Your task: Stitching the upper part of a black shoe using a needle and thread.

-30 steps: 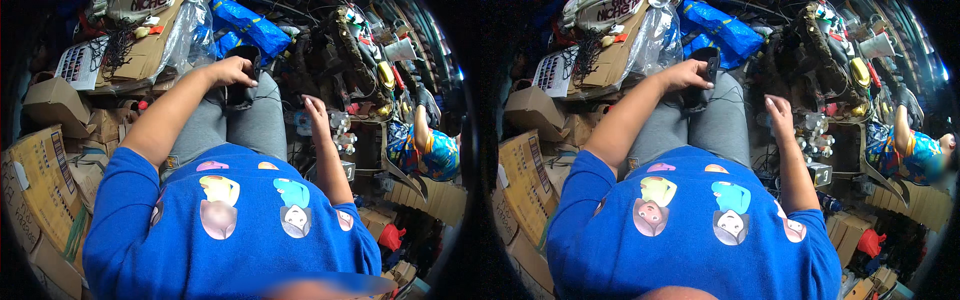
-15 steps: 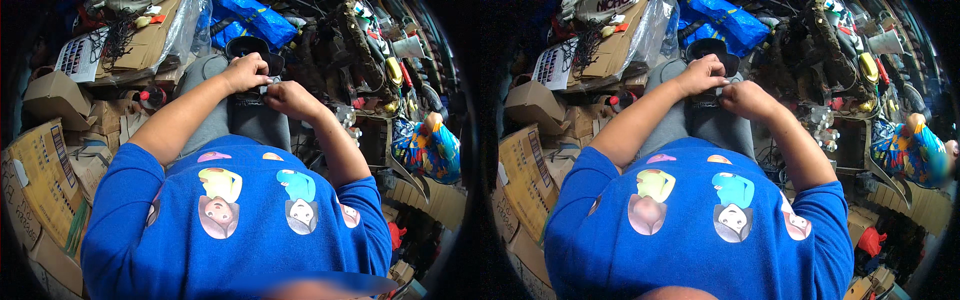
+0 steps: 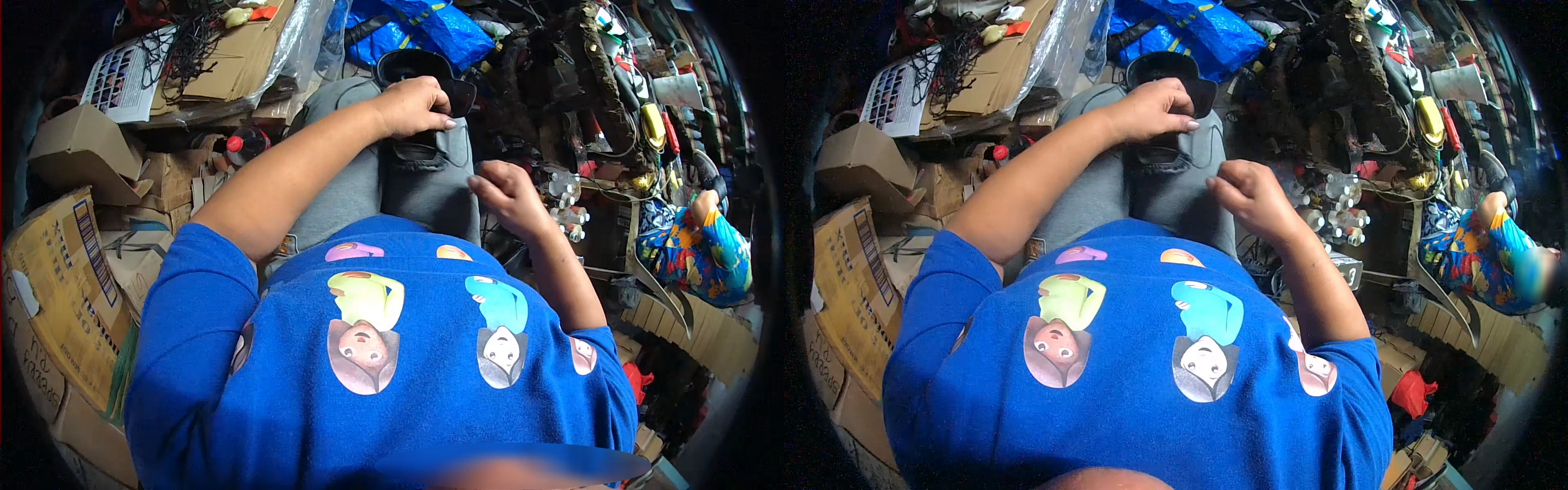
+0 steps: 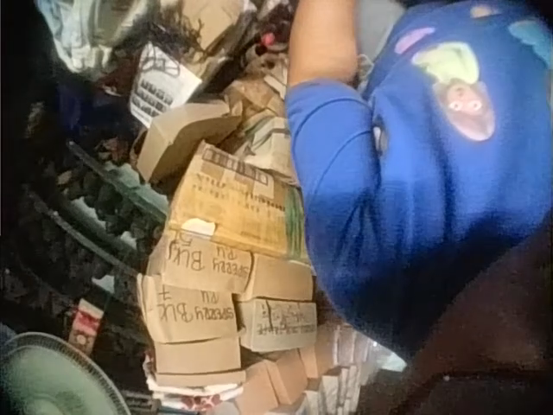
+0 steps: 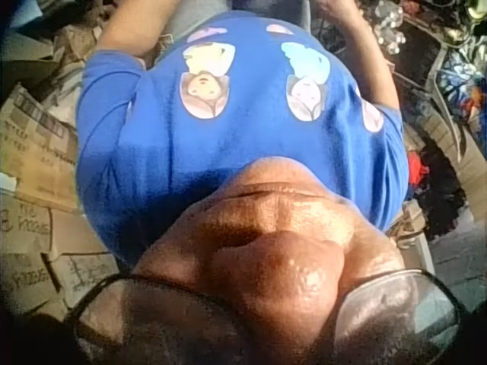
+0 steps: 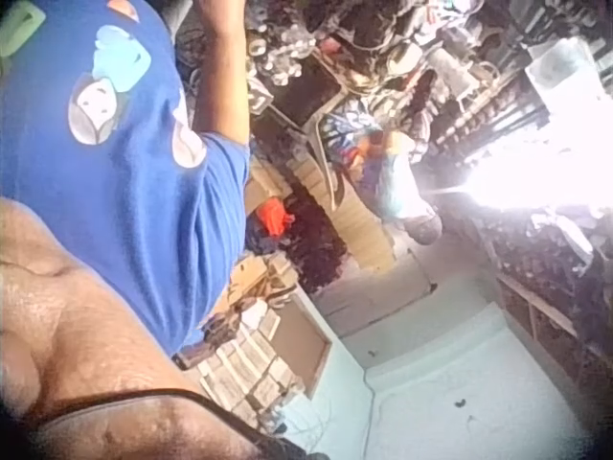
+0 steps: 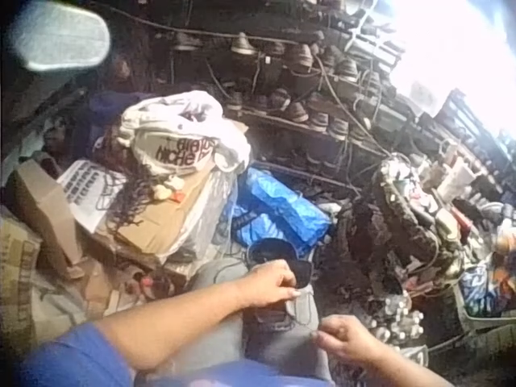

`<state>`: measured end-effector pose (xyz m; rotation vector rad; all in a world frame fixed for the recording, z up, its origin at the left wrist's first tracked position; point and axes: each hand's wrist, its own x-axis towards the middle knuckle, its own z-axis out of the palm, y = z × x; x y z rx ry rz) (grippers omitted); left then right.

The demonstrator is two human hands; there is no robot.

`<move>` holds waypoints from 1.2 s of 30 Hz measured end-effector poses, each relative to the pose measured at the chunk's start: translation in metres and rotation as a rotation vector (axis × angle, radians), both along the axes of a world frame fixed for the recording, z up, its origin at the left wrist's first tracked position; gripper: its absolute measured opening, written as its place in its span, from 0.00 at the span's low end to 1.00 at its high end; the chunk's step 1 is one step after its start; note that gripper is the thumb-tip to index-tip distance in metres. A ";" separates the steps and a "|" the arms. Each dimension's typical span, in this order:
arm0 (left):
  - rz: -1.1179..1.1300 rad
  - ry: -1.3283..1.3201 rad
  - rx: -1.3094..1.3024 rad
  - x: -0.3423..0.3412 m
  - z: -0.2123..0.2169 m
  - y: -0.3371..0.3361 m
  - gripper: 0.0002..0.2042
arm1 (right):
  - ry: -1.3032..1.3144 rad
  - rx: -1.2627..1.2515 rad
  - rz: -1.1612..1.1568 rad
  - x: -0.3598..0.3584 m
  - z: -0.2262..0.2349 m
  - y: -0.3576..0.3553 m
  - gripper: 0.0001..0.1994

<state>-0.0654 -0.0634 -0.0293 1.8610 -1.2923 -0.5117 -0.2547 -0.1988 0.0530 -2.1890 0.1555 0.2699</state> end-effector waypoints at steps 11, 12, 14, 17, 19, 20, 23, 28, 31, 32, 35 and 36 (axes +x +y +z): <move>-0.160 0.044 0.058 0.012 0.011 0.009 0.13 | -0.117 -0.187 -0.021 0.011 0.008 0.002 0.11; -0.251 0.029 0.057 0.016 0.017 0.012 0.13 | -0.125 -0.249 0.026 0.013 0.004 0.002 0.12; -0.227 -0.001 0.067 0.013 0.027 0.014 0.12 | -0.112 -0.246 0.030 0.015 0.000 0.001 0.15; -0.193 0.107 0.277 0.008 0.038 0.012 0.11 | -0.103 -0.283 0.032 0.015 -0.002 0.001 0.16; -0.194 0.193 0.230 0.009 0.034 0.014 0.09 | -0.123 -0.285 0.054 0.017 -0.004 0.001 0.16; -0.195 0.193 0.230 0.011 0.032 0.014 0.09 | -0.123 -0.285 0.054 0.017 -0.003 0.001 0.16; -0.266 0.239 0.170 0.015 0.029 0.013 0.10 | -0.099 -0.269 0.048 0.018 -0.002 0.001 0.16; -0.313 0.235 0.284 0.015 0.034 0.010 0.11 | -0.066 -0.294 0.033 0.019 -0.003 0.004 0.15; -0.331 0.253 0.274 0.015 0.031 0.008 0.13 | -0.055 -0.253 -0.010 0.014 -0.011 0.005 0.15; -0.328 0.254 0.274 0.016 0.031 0.008 0.13 | -0.054 -0.253 -0.007 0.013 -0.015 0.005 0.15; -0.356 0.245 0.293 0.017 0.033 0.006 0.14 | -0.058 -0.179 -0.040 0.010 -0.027 0.002 0.16; -0.363 0.235 0.297 0.017 0.033 0.006 0.14 | -0.076 -0.160 -0.040 0.011 -0.031 0.001 0.16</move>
